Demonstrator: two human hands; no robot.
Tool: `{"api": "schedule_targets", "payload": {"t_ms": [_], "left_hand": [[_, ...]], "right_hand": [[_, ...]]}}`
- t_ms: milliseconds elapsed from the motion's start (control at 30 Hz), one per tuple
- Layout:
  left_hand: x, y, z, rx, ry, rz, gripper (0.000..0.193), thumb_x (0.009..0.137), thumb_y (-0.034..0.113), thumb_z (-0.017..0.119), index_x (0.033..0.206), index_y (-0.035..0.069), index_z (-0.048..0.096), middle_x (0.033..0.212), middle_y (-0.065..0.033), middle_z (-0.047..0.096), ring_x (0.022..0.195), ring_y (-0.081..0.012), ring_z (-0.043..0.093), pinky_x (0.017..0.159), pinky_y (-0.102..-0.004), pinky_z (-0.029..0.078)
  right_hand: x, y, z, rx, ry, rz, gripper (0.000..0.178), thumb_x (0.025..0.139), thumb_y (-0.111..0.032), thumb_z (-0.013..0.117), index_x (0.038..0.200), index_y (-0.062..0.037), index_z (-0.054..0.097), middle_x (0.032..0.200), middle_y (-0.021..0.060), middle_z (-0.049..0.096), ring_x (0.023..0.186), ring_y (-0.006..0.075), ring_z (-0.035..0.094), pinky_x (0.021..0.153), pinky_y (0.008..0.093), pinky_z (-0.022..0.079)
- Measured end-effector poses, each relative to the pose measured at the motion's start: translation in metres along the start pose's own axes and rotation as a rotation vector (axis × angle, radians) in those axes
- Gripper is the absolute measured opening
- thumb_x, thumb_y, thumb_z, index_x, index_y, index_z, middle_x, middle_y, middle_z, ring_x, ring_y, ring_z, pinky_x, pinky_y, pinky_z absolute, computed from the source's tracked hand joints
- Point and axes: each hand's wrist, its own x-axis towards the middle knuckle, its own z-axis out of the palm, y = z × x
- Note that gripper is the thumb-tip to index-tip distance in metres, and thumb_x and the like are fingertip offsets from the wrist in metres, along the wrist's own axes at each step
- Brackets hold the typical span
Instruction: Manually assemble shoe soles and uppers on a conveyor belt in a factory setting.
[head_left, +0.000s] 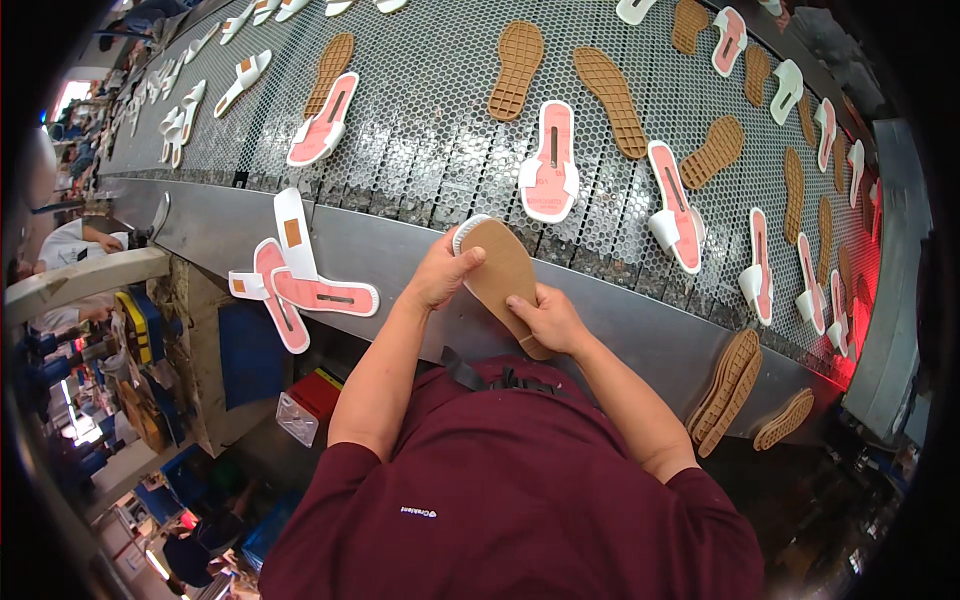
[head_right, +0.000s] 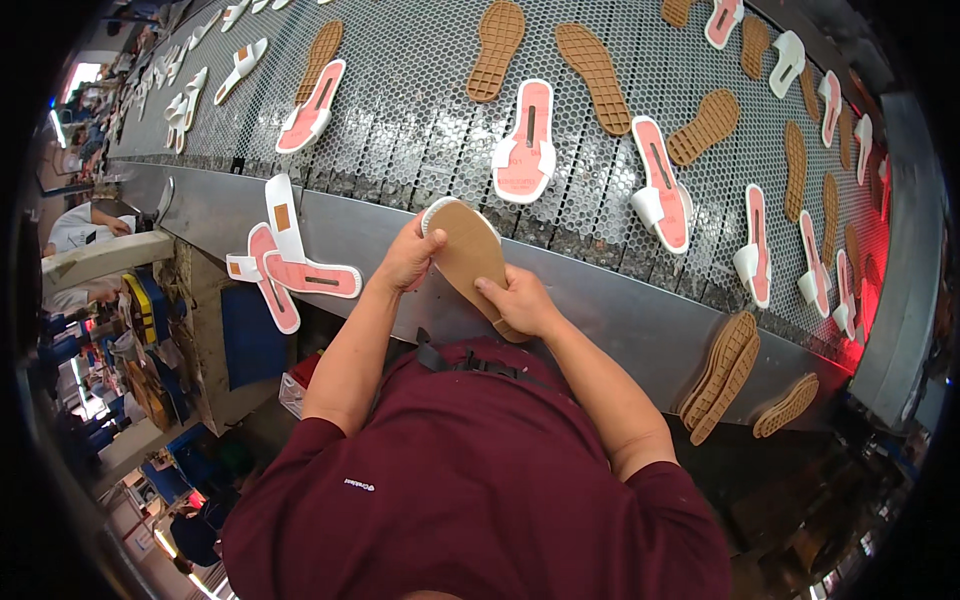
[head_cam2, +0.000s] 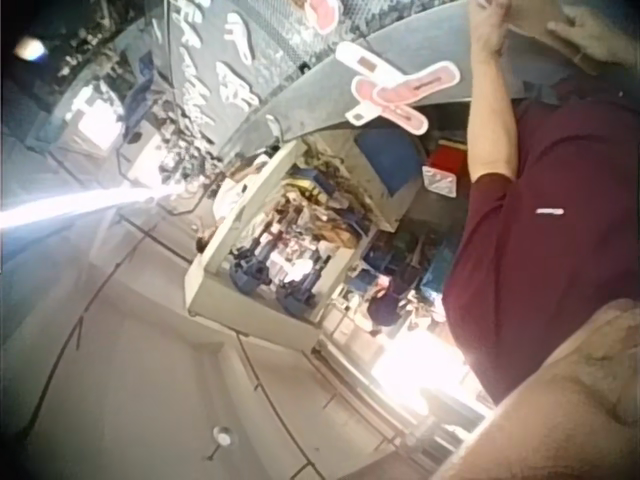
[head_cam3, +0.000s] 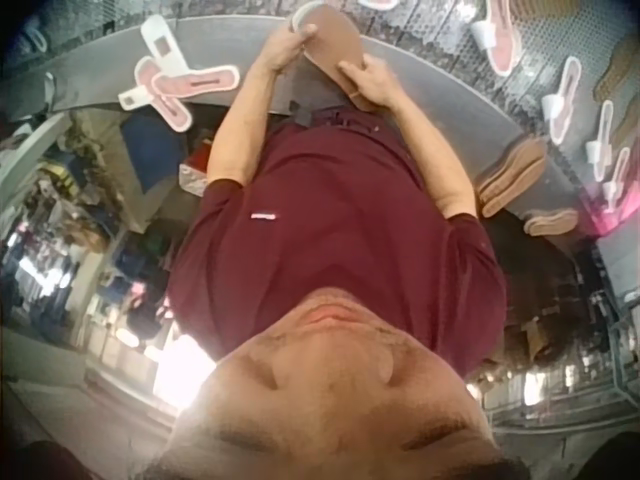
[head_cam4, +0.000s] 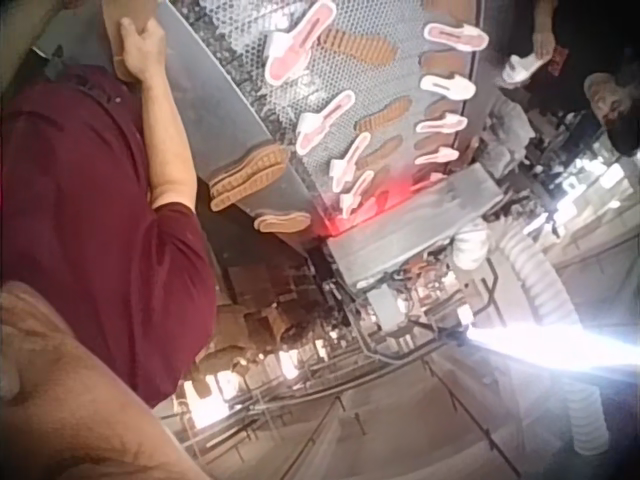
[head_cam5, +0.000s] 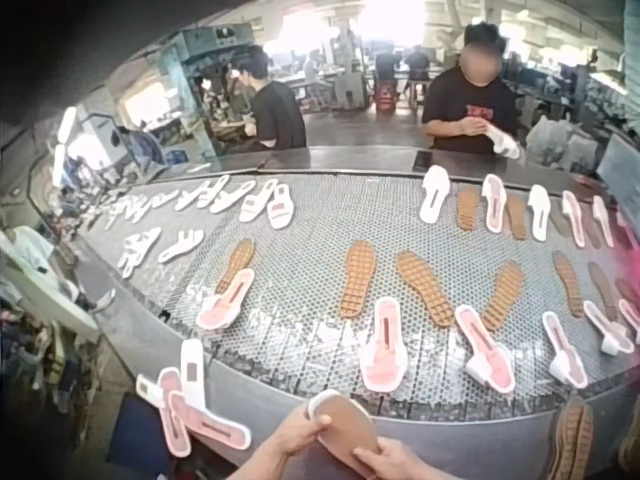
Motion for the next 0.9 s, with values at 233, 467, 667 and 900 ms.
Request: {"api": "schedule_targets", "payload": {"t_ms": [233,467,667,900], "left_hand": [[0.002,-0.002,0.014,0.037,0.041,-0.038,0.044,0.094,0.022,0.069,0.129,0.001,0.053,0.119,-0.0086,0.063,0.107,-0.0155,0.06,0.093,-0.0329,0.05],[0.002,0.0,0.027,0.095,0.024,-0.044,0.036,0.1,0.023,0.06,0.129,0.002,0.053,0.119,-0.0065,0.062,0.109,-0.0135,0.058,0.096,-0.0324,0.048],[-0.001,-0.003,0.044,0.049,0.078,-0.023,0.03,0.101,0.023,0.058,0.122,0.001,0.058,0.111,-0.0049,0.066,0.1,-0.0114,0.062,0.087,-0.0299,0.052],[-0.01,-0.013,0.055,0.088,0.147,-0.004,0.027,0.102,0.023,0.056,0.115,0.0,0.062,0.106,-0.0072,0.068,0.093,-0.0127,0.065,0.081,-0.0291,0.054]], "right_hand": [[0.002,0.008,-0.003,-0.104,0.015,-0.008,0.031,0.097,-0.025,0.062,0.116,-0.0009,0.066,0.098,0.0056,0.071,0.087,0.0092,0.062,0.078,0.0294,0.051],[-0.001,0.009,-0.01,-0.084,0.012,-0.021,0.03,0.097,-0.024,0.062,0.116,-0.0007,0.066,0.098,0.005,0.071,0.087,0.0091,0.061,0.078,0.0292,0.051],[-0.006,0.011,-0.016,-0.03,-0.008,-0.005,0.028,0.097,-0.023,0.062,0.114,-0.0007,0.067,0.097,0.004,0.071,0.086,0.008,0.061,0.077,0.0283,0.051],[-0.019,0.005,-0.023,-0.107,-0.04,0.029,0.031,0.095,-0.026,0.064,0.112,0.0004,0.067,0.096,0.0059,0.071,0.087,0.0099,0.062,0.077,0.03,0.051]]}}
